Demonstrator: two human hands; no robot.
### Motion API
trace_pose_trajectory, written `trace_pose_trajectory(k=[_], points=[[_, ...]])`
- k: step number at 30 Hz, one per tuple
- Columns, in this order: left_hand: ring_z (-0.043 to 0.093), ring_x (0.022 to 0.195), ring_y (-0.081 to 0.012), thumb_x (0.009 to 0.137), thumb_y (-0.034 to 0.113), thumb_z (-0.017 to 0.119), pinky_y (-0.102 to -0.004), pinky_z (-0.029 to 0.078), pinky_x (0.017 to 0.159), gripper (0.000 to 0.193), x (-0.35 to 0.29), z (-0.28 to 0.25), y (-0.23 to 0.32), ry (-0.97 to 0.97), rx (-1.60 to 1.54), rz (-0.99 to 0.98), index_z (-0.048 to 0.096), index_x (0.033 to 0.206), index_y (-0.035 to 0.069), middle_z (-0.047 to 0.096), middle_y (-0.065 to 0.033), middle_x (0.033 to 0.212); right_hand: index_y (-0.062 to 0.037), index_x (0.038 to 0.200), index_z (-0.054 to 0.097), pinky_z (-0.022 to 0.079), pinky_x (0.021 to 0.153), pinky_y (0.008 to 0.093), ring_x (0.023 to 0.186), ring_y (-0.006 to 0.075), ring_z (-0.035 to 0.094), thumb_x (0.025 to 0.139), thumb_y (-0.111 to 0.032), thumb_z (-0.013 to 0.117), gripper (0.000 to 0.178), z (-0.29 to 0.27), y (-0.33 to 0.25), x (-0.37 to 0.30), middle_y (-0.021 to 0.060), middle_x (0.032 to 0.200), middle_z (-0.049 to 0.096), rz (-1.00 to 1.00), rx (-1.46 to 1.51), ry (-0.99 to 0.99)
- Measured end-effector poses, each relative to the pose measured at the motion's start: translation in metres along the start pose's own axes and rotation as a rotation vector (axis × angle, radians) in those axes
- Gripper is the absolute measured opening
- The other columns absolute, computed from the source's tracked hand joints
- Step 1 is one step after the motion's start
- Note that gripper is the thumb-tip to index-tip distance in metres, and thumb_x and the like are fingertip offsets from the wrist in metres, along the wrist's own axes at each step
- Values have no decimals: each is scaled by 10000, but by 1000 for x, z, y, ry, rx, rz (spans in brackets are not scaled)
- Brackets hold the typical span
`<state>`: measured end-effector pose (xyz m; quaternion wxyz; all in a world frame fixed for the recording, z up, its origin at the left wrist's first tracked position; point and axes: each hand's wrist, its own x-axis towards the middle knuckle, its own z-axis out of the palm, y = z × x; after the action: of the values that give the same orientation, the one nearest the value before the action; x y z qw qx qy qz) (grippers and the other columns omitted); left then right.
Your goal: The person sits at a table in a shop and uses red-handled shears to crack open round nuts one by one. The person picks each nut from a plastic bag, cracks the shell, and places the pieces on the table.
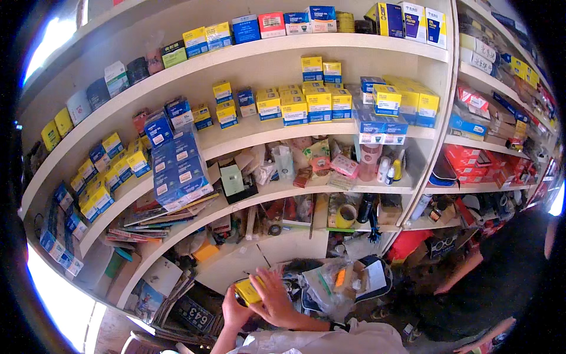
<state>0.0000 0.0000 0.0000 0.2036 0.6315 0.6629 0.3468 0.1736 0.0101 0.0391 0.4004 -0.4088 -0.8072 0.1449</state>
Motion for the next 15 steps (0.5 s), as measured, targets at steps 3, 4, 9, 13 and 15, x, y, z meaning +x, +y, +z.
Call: trace_pose_trajectory(k=[3, 4, 9, 13, 15], points=[[584, 1043, -320, 531, 337, 879, -374, 465, 899, 928, 13, -25, 9, 104, -87, -24, 438, 1244, -62, 586, -224, 1128, 0, 1381, 314, 226, 1073, 496, 1304, 394, 308, 788, -299, 698, 767, -9, 5, 8, 218, 1418, 315, 54, 107, 188], [590, 1001, -279, 547, 246, 867, -356, 468, 881, 839, 16, -30, -1, 151, -197, 28, 455, 1216, -48, 596, -172, 1083, 4, 1372, 322, 242, 1067, 483, 1295, 394, 322, 779, -274, 709, 761, -11, 7, 10, 221, 1407, 328, 68, 146, 221], [601, 978, -199, 593, 192, 813, -316, 479, 861, 762, 19, -66, 40, -28, -911, -125, 453, 1221, -46, 599, -109, 1064, 1, 1356, 321, 285, 1072, 433, 1307, 325, 341, 760, -264, 765, 788, 20, 39, -16, 180, 1376, 375, 201, 683, 19], [589, 1022, -217, 636, 145, 816, -339, 472, 899, 781, 12, -64, 38, -138, -1053, -90, 412, 1272, -64, 588, -127, 1115, -50, 1420, 205, 286, 1084, 372, 1309, 230, 357, 750, -67, 760, 870, 25, 21, -27, 137, 1399, 359, 351, 1116, -283], [587, 1012, -201, 639, 209, 835, -328, 466, 894, 788, 11, -61, 45, -159, -1050, -84, 424, 1256, -59, 595, -116, 1103, -50, 1388, 232, 337, 1048, 359, 1266, 199, 401, 742, -39, 758, 833, 28, 15, -28, 106, 1357, 397, 384, 1202, -212]])
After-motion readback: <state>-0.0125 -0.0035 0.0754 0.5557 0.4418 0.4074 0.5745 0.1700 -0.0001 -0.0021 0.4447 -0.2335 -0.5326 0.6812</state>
